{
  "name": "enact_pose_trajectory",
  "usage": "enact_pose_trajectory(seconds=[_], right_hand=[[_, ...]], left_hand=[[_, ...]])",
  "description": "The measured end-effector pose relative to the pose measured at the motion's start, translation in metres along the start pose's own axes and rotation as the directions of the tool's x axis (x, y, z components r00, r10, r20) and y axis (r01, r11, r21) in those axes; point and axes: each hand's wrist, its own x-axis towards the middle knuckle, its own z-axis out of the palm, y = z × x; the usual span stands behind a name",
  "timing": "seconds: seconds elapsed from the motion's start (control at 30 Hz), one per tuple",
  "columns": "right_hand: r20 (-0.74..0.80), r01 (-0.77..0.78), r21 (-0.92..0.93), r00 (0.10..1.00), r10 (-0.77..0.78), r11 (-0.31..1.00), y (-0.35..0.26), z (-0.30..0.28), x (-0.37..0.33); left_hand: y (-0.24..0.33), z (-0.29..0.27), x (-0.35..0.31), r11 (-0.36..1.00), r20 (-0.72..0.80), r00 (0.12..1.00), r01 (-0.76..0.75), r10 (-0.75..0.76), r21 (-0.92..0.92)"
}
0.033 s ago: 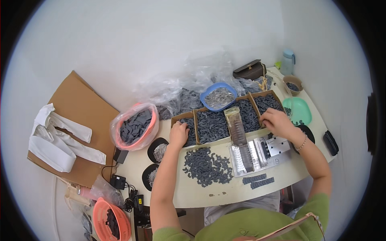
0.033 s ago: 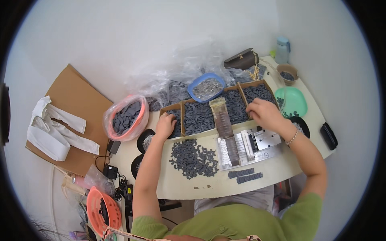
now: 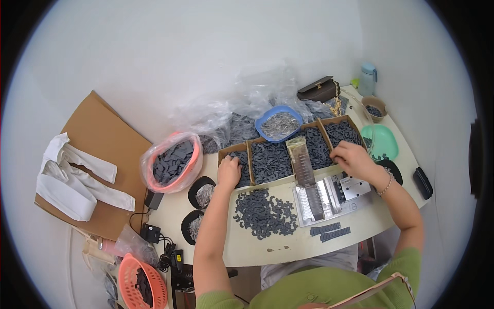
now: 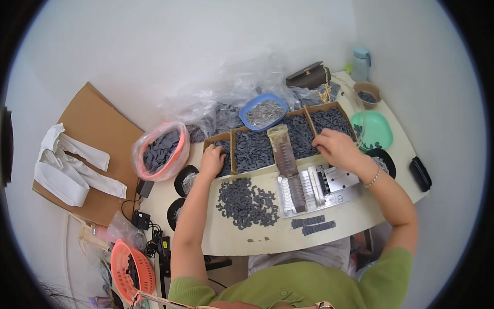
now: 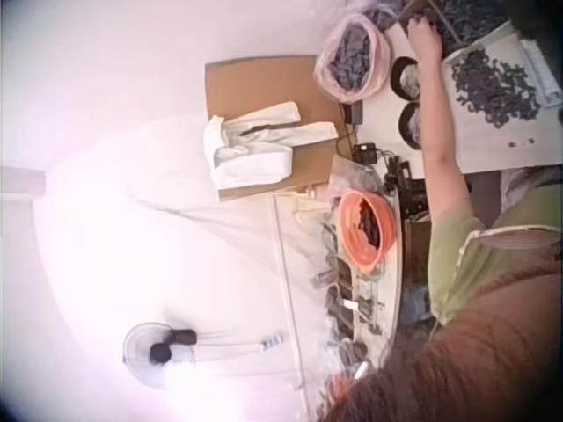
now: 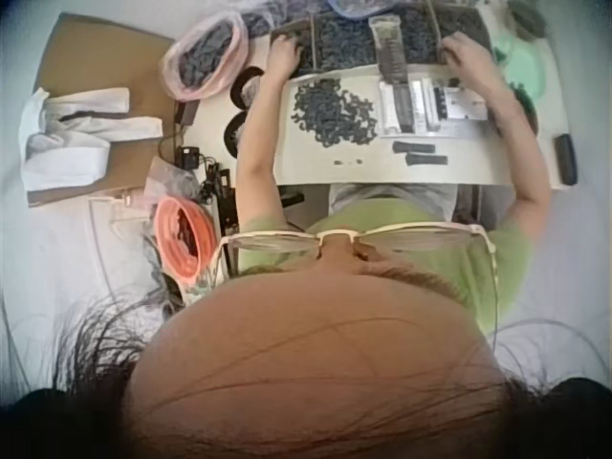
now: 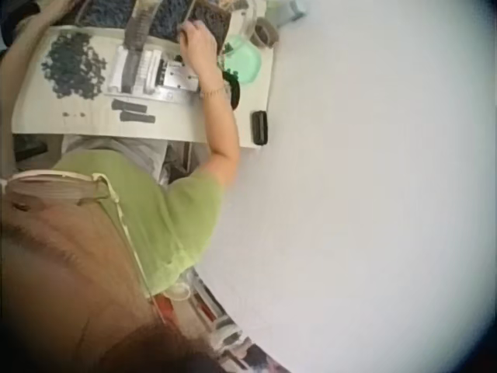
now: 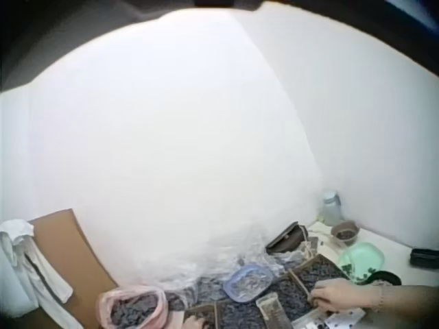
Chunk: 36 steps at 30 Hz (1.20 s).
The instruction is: The person picks up small grey plastic pieces from a pile and inserts them one by one into a metal assembly jig on a desk.
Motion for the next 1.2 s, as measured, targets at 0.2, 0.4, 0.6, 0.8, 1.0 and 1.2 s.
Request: enact_pose_trajectory(seconds=[0.2, 0.4, 0.6, 0.8, 1.0, 1.2], right_hand=[[0.105, 0.037, 0.082, 0.993, -0.045, 0.996, -0.028, 0.008, -0.022], [0.171, 0.037, 0.248, 0.982, -0.082, 0.968, -0.048, 0.032, -0.031], [0.19, 0.093, 0.298, 0.97, -0.154, 0.95, -0.054, 0.049, -0.038], [0.073, 0.361, 0.084, 0.927, -0.367, 0.929, -0.065, 0.075, -0.053], [0.049, 0.558, -0.234, 0.824, -0.564, 0.796, -0.087, 0.077, -0.074], [0.181, 0.473, -0.049, 0.87, -0.458, 0.88, -0.088, 0.063, -0.066]], left_hand=[[0.026, -0.014, 0.001, 0.994, -0.084, 0.993, 0.077, -0.083, -0.079], [0.155, -0.032, -0.076, 0.839, -0.109, 0.917, -0.395, 0.383, -0.374], [0.202, -0.034, -0.126, 0.767, -0.03, 0.808, -0.57, 0.589, -0.295], [0.208, -0.049, -0.131, 0.765, -0.033, 0.78, -0.62, 0.625, -0.177], [0.139, -0.05, -0.064, 0.842, -0.012, 0.921, -0.36, 0.388, -0.401], [0.129, -0.02, 0.002, 0.909, -0.089, 0.951, -0.308, 0.295, -0.281]])
